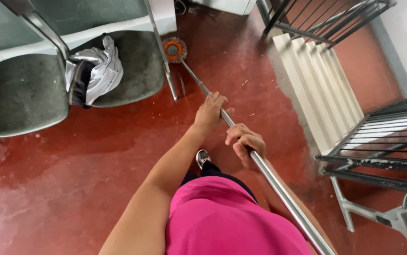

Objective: Mopping the red concrete floor in a gym area, navigating around chairs, a treadmill, and other equipment.

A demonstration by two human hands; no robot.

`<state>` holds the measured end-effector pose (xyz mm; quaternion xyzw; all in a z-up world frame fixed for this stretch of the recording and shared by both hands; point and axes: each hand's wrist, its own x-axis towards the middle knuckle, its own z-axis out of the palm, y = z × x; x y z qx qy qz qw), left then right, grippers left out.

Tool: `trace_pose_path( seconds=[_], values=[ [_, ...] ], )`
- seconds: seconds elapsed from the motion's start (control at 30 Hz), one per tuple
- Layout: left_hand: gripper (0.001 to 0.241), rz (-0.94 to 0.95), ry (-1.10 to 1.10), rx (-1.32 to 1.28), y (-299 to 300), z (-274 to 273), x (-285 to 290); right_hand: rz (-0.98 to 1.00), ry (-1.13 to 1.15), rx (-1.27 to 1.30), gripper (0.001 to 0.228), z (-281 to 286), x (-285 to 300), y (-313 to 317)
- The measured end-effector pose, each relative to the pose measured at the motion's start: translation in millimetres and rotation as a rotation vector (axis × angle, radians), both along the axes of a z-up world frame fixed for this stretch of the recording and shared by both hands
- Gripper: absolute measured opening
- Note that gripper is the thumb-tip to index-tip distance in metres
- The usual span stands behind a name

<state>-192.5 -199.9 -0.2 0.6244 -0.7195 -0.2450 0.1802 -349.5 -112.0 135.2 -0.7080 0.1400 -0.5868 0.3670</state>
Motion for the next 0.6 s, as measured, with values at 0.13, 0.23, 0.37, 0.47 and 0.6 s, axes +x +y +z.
trace_pose_path(
  seconds=[0.13,0.23,0.37,0.47,0.6],
  values=[
    [0.02,-0.045,-0.164,-0.186,36,-19,-11,-0.049,0.029,-0.028,0.043,68,17,44],
    [0.035,-0.047,-0.047,-0.154,87,41,-21,-0.142,0.182,0.341,0.035,129,19,83],
    [0.032,-0.155,-0.059,-0.204,95,39,-13,-0.09,0.065,-0.008,0.045,104,26,86],
    [0.027,-0.165,-0.273,-0.325,59,-13,14,-0.109,0.037,0.141,0.042,52,40,69],
    [0.041,-0.172,-0.33,0.221,10,3,76,-0.021,0.167,0.125,0.044,19,91,34]
  ],
)
